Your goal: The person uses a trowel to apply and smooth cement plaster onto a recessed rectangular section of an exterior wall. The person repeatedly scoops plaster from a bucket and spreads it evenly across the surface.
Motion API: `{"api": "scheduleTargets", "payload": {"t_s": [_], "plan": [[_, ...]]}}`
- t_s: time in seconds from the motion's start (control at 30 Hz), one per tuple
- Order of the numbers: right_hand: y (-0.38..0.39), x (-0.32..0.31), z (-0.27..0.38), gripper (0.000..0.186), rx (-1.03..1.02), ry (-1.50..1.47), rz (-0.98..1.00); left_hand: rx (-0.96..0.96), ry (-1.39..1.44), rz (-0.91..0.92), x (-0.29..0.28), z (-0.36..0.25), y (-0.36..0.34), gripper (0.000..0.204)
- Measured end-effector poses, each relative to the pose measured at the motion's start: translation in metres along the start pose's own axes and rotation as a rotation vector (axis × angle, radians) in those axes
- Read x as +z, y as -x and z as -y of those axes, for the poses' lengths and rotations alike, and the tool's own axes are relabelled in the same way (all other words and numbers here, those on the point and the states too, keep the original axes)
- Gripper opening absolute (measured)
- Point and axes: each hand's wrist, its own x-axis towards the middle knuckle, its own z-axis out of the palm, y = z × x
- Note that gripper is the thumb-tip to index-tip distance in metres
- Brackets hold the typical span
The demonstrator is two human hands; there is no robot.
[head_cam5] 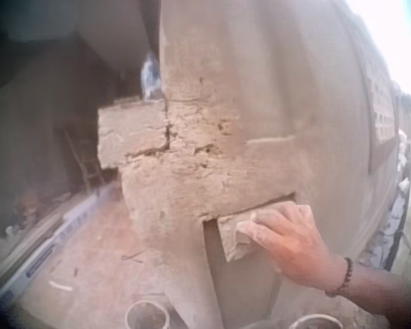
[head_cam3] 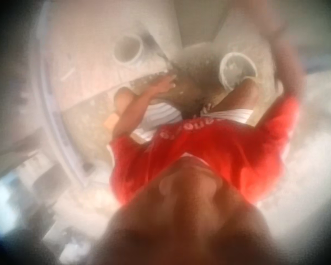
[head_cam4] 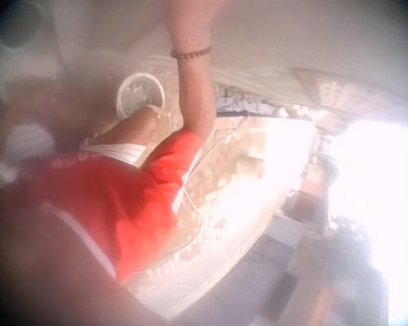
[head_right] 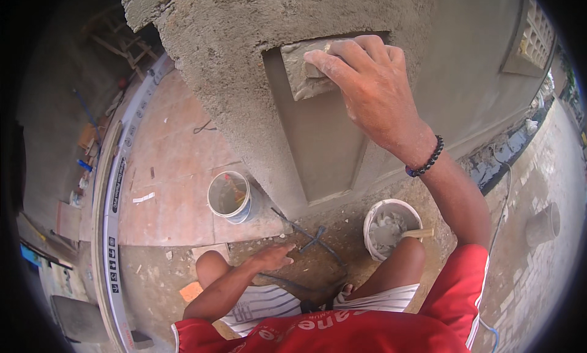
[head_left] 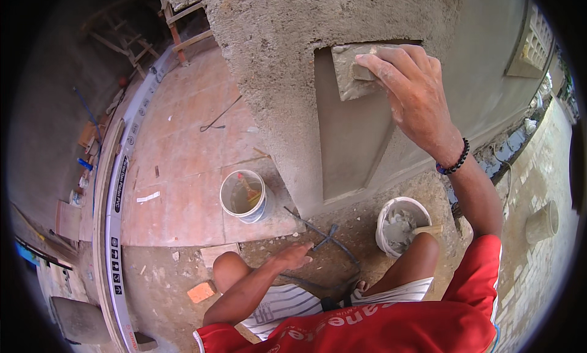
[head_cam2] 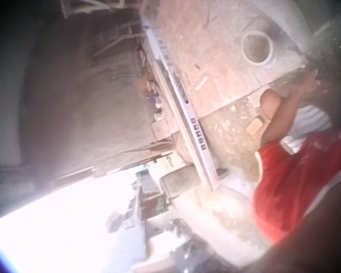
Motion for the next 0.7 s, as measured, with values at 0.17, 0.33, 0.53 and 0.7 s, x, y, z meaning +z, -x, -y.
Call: {"api": "scheduleTargets", "payload": {"t_s": [0.17, 0.33, 0.53, 0.7], "plan": [[0.012, 0.008, 0.002, 0.043, -0.077, -0.023, 0.137, -0.017, 0.001, 0.042, -0.002, -0.010, -0.003, 0.061], [0.100, 0.047, 0.034, 0.039, -0.183, -0.146, 0.350, 0.008, 0.002, -0.018, 0.003, -0.005, -0.002, 0.061], [0.045, 0.002, 0.010, 0.040, -0.052, -0.144, 0.119, 0.084, 0.007, -0.108, -0.014, -0.022, 0.007, 0.055], [0.021, 0.006, -0.016, 0.039, -0.075, -0.033, 0.063, 0.219, 0.033, -0.248, -0.043, -0.054, 0.024, 0.051]]}}
